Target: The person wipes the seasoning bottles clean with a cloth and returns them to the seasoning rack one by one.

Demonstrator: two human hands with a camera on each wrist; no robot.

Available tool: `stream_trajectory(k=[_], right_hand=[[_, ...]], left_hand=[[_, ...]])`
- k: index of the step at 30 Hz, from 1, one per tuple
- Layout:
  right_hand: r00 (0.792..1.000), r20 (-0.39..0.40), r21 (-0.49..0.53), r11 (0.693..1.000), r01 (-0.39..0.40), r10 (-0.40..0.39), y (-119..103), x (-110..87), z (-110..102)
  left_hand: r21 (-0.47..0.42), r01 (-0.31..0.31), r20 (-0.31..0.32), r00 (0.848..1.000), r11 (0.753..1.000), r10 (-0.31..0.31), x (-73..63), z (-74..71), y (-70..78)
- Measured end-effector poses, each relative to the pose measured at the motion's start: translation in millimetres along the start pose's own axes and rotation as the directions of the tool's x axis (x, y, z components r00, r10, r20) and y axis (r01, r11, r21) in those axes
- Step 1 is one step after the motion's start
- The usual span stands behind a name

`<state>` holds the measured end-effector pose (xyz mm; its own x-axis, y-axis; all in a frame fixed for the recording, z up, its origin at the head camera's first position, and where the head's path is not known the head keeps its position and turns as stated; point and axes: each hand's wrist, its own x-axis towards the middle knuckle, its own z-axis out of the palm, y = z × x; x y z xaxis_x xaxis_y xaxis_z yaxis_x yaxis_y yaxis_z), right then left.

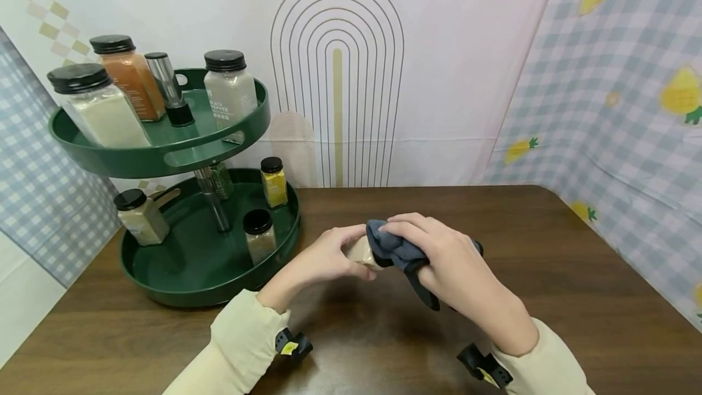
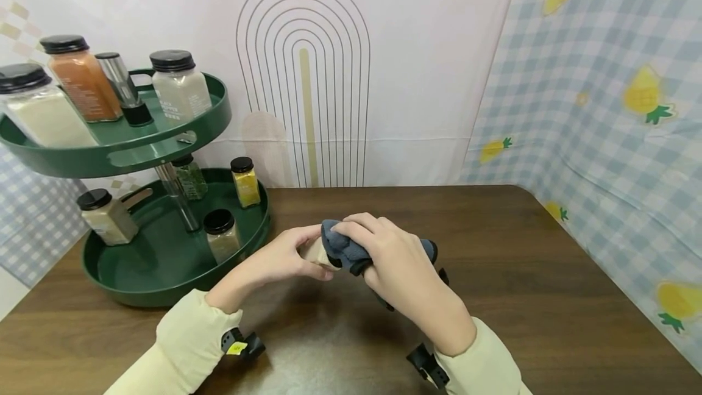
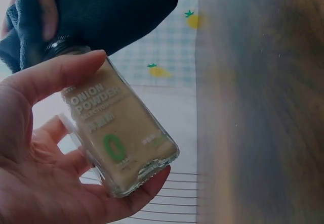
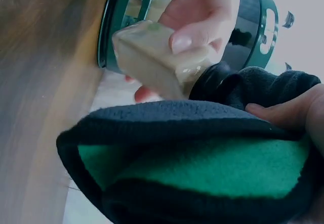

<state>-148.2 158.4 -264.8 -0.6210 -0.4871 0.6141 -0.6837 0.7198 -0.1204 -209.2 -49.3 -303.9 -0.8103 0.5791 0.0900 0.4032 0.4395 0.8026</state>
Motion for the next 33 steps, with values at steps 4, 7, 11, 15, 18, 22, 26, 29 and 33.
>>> stream_trajectory(k=[4,7,11,15,18,22,26,29,33], right_hand=[[0.998,0.035,0.013,0.998,-0.054,0.054,5,0.5,-2],[0.994,0.079,0.020,0.997,-0.081,0.079,8,0.6,-5],[0.982,0.151,0.003,0.994,-0.111,0.109,12,-0.1,-7],[0.956,0.258,-0.031,0.990,-0.136,0.139,19,-1.5,-7],[0.929,0.344,-0.052,0.990,-0.129,0.139,22,-3.7,-3],[0.920,0.345,-0.097,0.982,-0.159,0.183,24,-3.1,-2],[0.953,0.170,-0.121,0.965,-0.233,0.251,21,-3.4,-14],[0.983,0.024,-0.074,0.981,-0.180,0.182,13,-3.2,-21],[1.000,-0.026,-0.024,1.000,-0.005,0.005,0,-1.1,-17]], left_hand=[[0.066,-0.046,-0.035,0.998,0.997,0.049,-0.8,0.5,3.6],[0.119,-0.048,-0.071,0.996,0.992,0.056,-1.7,1.7,5.7],[0.155,-0.059,-0.093,0.993,0.986,0.074,-2.4,3.3,5.1],[0.108,-0.112,-0.092,0.988,0.988,0.123,-3.3,0.8,5.3],[0.032,-0.142,-0.081,0.986,0.989,0.144,-3.9,-3.3,8.4],[0.007,-0.129,-0.079,0.988,0.992,0.129,-3.6,-6.0,13.2],[0.020,-0.051,-0.106,0.993,0.999,0.053,-2.2,-3.4,14.8],[0.033,0.006,-0.125,0.992,0.999,-0.002,-2.3,-1.9,14.2],[0.068,0.044,-0.144,0.989,0.997,-0.034,-3.4,-1.2,13.3]])
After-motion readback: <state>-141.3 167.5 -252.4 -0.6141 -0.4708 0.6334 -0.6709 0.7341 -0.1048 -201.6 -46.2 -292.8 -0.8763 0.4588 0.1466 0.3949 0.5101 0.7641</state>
